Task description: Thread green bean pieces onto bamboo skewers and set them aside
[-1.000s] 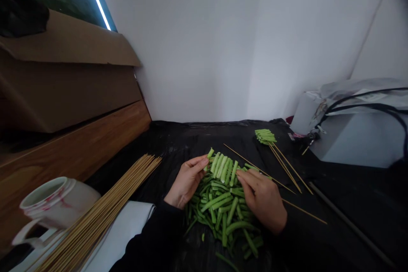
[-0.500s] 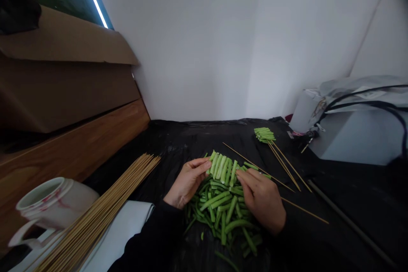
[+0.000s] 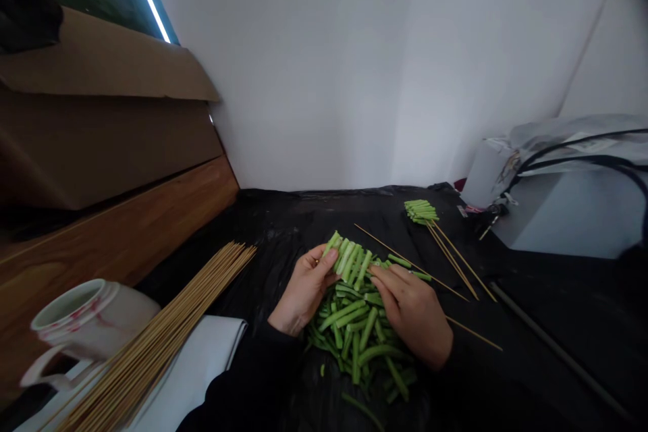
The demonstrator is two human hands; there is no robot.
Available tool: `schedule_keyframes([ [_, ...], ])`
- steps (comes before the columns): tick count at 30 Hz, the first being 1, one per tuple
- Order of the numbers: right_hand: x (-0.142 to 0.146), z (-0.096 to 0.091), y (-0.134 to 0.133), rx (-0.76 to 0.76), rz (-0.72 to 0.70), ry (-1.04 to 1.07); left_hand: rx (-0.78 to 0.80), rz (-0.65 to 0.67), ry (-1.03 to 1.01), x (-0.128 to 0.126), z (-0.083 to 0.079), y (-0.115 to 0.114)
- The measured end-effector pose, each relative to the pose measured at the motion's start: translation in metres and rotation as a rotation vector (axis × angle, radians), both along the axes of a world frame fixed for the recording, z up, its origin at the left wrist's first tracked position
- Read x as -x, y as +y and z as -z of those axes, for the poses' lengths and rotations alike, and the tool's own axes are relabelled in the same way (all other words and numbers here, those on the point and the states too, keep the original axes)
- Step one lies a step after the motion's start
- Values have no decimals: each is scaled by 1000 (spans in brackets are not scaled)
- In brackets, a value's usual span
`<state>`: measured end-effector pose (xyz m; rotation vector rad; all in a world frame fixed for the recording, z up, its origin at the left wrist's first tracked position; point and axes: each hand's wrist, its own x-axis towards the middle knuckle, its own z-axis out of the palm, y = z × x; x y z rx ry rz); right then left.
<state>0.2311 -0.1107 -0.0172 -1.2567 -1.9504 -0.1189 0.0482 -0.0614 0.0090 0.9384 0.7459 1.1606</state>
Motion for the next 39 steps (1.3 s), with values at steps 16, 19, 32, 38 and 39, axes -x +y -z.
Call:
schedule_keyframes([
  [16, 4, -2, -3, -95, -2, -15, 89, -12, -61, 5, -1, 0],
  [19, 5, -1, -4, -89, -6, -20, 64, -20, -26, 2, -1, -2],
  [32, 4, 0, -4, -40, -7, -33, 24, -88, -84, 6, -3, 4],
  [38, 5, -1, -5, 20, -28, 17, 39, -106, -82, 5, -1, 5],
  [39, 5, 0, -6, 23, -31, 21, 26, -106, -76, 4, -1, 5],
])
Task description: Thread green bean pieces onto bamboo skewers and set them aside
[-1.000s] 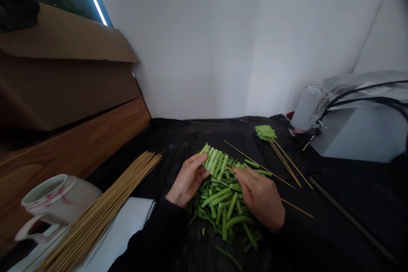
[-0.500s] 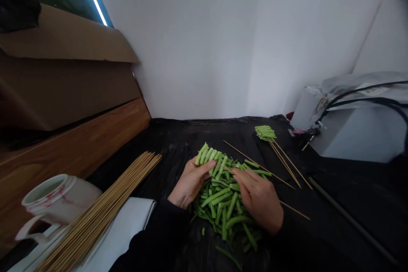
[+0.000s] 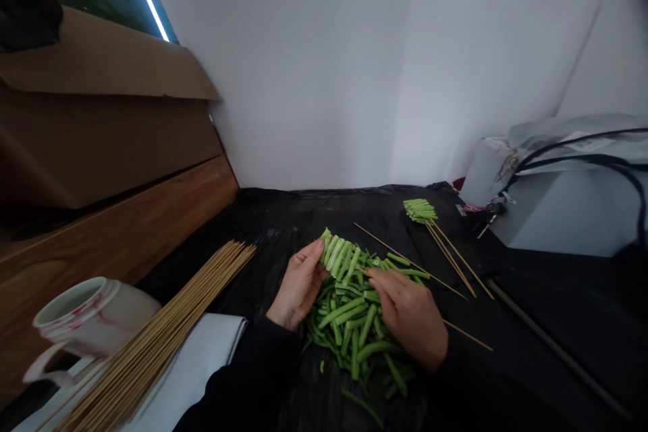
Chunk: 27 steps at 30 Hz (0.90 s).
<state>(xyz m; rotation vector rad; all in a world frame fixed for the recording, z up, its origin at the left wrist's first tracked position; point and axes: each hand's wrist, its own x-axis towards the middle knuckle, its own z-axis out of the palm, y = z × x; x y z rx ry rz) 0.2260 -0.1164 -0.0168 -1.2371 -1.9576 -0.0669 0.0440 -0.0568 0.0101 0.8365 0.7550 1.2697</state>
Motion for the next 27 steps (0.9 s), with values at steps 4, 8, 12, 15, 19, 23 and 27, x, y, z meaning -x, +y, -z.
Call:
schedule_keyframes([
  [4, 1, 1, -1, 1, -4, 7, -63, -21, 33, -4, -1, -3],
  [8, 2, 1, -1, 0, 10, -13, -108, -60, 63, -6, 0, -4],
  [12, 1, 1, 1, -1, 24, -49, -110, -67, 59, -4, 2, -2],
  [15, -1, 1, 4, -6, 43, -105, -86, -74, 39, -1, 2, 0],
  [19, -7, 1, 7, -40, 87, -162, -33, -143, 5, 3, 0, 3],
  [23, -15, 0, 11, -61, 112, -220, -3, -202, -38, 7, -3, 6],
  [27, -25, -2, 15, -107, 106, -281, 12, -265, -67, 13, -5, 11],
])
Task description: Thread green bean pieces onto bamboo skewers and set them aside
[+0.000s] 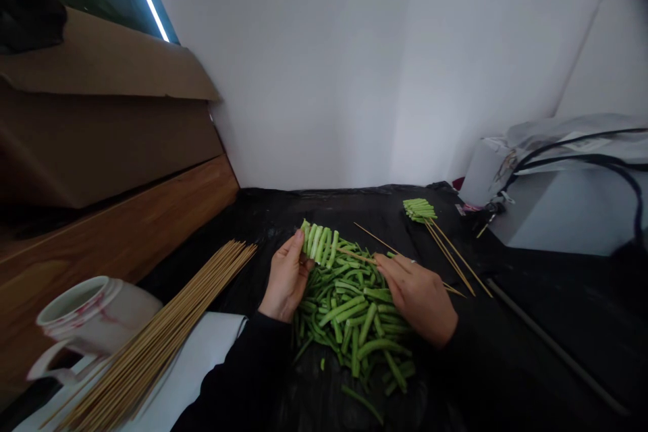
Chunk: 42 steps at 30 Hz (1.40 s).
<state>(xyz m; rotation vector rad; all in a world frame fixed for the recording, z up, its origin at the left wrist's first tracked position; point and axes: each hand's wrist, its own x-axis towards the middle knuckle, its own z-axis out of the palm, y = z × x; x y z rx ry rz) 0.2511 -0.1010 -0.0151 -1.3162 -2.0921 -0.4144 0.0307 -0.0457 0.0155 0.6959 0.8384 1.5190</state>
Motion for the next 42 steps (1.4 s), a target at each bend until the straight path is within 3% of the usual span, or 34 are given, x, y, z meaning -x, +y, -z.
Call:
schedule_keyframes([
  [7, -11, 2, 7, 22, -40, -30, -1, -52, -50, 6, 0, 3],
  [11, -23, 6, 18, -30, 1, 141, 30, -14, -48, 4, 0, 0],
  [17, -64, 16, 46, -73, 268, 344, 109, 35, -2, 2, 3, -3],
  [27, -113, 39, 69, -78, 520, 417, 116, 68, 16, -1, 8, -2],
  [35, -128, 57, 77, 8, 626, 382, 131, 78, 6, -2, 8, -2],
  [42, -133, 60, 81, 131, 733, 280, 131, 83, 14, -1, 10, -1],
])
